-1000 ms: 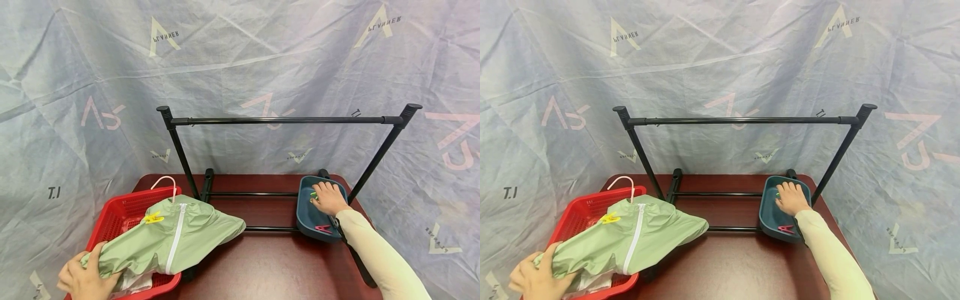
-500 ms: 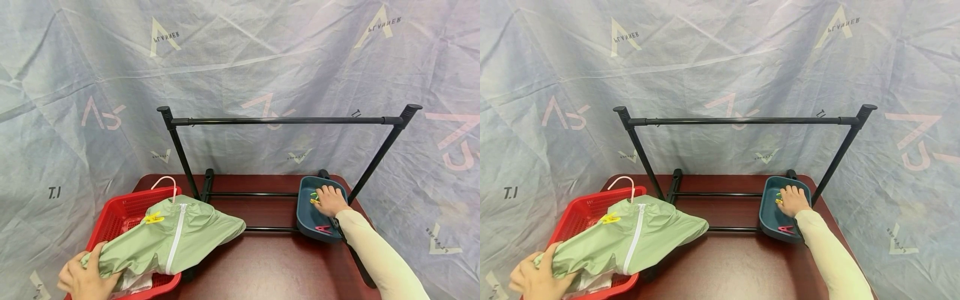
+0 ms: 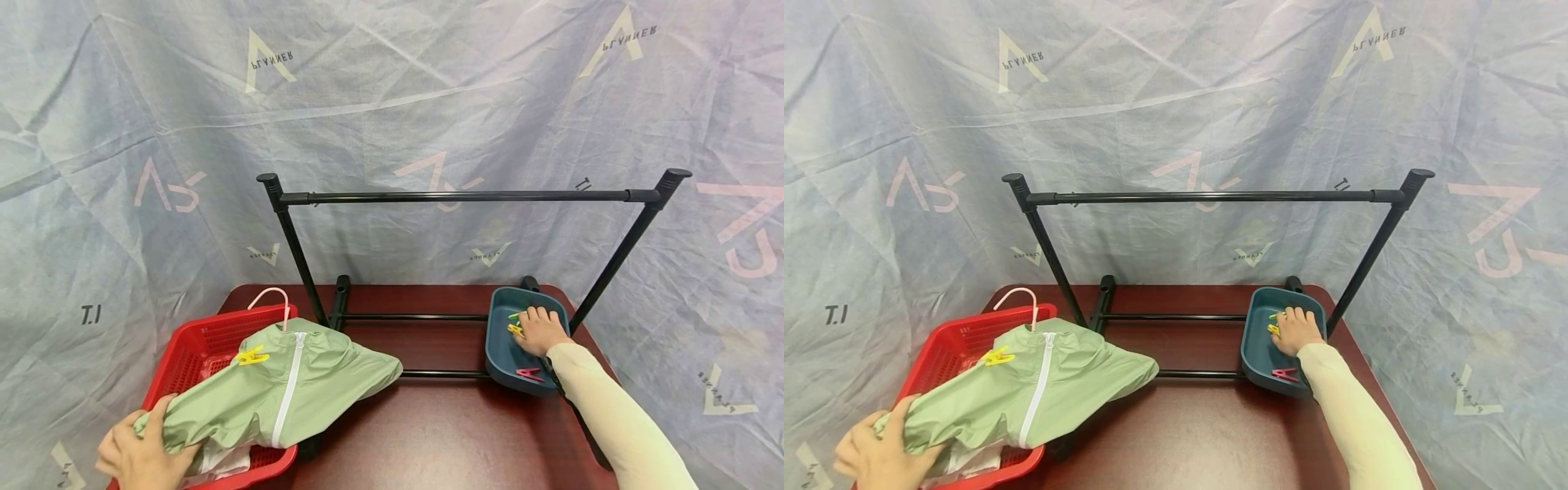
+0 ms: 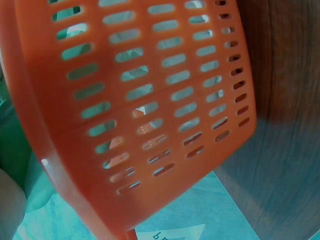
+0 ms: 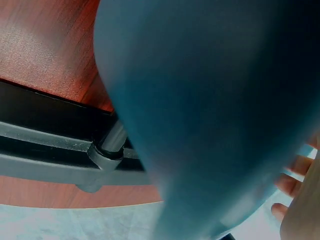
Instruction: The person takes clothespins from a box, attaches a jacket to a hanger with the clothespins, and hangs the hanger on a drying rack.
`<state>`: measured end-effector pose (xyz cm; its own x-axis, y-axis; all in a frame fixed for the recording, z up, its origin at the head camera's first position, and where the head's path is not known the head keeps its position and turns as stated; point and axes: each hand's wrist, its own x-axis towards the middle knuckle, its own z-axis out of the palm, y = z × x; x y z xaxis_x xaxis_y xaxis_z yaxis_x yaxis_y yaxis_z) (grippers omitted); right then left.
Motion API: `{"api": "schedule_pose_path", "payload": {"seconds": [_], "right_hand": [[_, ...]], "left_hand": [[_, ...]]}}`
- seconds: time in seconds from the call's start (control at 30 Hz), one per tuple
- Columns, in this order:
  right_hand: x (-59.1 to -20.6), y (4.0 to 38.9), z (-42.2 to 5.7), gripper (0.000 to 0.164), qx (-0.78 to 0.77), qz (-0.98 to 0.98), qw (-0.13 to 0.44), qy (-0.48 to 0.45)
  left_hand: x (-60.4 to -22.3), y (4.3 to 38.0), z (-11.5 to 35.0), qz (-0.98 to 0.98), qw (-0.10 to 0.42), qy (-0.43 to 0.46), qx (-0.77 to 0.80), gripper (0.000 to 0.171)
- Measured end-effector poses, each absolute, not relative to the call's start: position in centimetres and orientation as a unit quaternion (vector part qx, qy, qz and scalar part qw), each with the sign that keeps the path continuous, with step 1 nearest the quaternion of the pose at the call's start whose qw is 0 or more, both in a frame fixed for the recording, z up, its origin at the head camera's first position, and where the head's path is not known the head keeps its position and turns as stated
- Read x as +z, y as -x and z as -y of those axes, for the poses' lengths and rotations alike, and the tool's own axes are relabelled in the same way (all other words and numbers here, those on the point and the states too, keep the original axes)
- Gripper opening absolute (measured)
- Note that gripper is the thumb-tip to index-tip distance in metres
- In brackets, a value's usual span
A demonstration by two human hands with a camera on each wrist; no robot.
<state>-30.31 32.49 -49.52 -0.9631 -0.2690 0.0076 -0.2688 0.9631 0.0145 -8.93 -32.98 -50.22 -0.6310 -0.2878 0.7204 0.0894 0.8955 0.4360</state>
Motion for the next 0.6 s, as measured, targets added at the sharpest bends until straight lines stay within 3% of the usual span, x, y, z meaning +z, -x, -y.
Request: {"api": "schedule_pose_path", "payload": {"seconds": [0.6], "right_hand": [[-48.4,30.7,-32.4,0.055,-0.028,0.99,-0.057,-0.129]], "left_hand": [[-50.2,8.9,32.8,0.875,0.425,-0.055,-0.226,0.101]]}}
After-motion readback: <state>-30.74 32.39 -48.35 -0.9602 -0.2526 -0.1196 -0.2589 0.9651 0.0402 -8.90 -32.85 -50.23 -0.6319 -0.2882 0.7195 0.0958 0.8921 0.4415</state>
